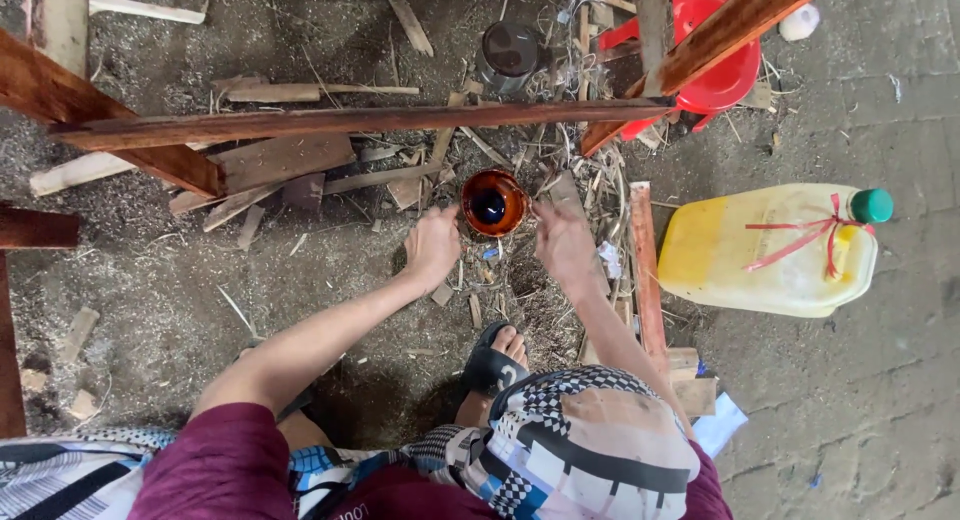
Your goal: Staining the joints and underside of a wooden furniture frame using a small brush and refilling the stain container from a plastic jug.
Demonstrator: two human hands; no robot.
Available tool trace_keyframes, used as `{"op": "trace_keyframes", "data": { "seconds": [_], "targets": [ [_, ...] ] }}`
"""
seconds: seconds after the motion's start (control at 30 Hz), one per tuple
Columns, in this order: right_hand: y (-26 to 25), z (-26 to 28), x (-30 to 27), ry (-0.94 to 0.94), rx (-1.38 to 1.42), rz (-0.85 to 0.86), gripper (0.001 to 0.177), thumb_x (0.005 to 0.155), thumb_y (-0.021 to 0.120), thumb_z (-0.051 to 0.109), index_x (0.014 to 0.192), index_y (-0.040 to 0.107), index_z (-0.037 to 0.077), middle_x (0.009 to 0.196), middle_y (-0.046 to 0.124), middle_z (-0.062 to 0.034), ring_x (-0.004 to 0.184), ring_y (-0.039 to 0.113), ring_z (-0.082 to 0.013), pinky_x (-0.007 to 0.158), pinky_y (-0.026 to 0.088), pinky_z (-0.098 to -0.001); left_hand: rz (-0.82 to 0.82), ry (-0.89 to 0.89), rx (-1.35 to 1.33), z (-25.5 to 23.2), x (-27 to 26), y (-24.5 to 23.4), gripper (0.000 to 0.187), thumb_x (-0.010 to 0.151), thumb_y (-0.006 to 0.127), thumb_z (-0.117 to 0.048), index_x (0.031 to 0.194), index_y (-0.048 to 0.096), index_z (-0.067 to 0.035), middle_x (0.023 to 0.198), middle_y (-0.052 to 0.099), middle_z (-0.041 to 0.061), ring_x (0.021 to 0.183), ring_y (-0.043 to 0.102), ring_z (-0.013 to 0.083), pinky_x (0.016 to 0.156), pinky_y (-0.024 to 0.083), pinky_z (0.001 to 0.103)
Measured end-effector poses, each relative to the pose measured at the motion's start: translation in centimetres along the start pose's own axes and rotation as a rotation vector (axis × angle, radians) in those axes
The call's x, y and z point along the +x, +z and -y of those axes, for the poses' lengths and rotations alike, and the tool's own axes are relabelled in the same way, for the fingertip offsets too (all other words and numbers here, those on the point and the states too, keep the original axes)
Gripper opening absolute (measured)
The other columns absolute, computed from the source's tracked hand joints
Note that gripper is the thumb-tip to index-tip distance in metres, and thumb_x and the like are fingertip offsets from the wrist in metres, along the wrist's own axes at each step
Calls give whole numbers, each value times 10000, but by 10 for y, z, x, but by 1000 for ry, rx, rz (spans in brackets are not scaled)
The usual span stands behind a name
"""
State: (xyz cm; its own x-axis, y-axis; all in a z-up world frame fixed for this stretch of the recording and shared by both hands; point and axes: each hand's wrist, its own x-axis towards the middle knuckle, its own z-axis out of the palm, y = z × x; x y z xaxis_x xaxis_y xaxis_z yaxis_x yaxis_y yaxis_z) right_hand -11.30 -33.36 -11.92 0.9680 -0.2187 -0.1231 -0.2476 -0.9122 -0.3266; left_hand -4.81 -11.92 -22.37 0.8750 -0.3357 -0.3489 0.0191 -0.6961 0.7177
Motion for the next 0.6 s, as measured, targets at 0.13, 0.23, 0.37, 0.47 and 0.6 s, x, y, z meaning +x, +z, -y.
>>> {"op": "trace_keyframes", "data": {
  "seconds": [0.13,0.23,0.37,0.47,0.6],
  "targets": [
    [13,17,-13,-85,-295,-43,475,911,596,145,1360,658,287,999,676,-72,922,709,-302,782,603,-443,-76,211,352,-9,-8,-18,558,912,580,-147,1465,511,-181,1129,618,119,930,727,374,811,603,565],
    [86,-32,1,-60,-363,6,517,884,602,137,1364,656,322,1008,609,-26,908,689,-288,781,597,-441,-88,264,406,0,-2,-8,642,877,625,-111,1498,469,-148,1126,579,130,920,720,392,783,606,582],
    [69,-22,7,0,-398,135,621,822,638,104,1361,657,412,1049,614,-8,921,716,-306,807,610,-479,-92,208,386,-4,-8,-7,685,863,582,-54,1523,447,-177,1150,562,127,888,731,418,781,601,600],
    [46,-7,7,24,-373,120,661,844,614,71,1439,597,359,1086,592,-26,915,713,-331,801,620,-494,-112,185,363,-9,-9,-7,682,856,579,-38,1513,456,-169,1158,567,143,880,730,433,791,600,603],
    [78,-31,15,-94,-378,245,753,752,789,142,1425,588,413,1161,563,0,1144,617,-322,890,618,-467,-104,135,278,-2,-3,2,657,864,546,-28,1502,488,-173,1146,590,146,897,730,446,788,589,612]
  ]
}}
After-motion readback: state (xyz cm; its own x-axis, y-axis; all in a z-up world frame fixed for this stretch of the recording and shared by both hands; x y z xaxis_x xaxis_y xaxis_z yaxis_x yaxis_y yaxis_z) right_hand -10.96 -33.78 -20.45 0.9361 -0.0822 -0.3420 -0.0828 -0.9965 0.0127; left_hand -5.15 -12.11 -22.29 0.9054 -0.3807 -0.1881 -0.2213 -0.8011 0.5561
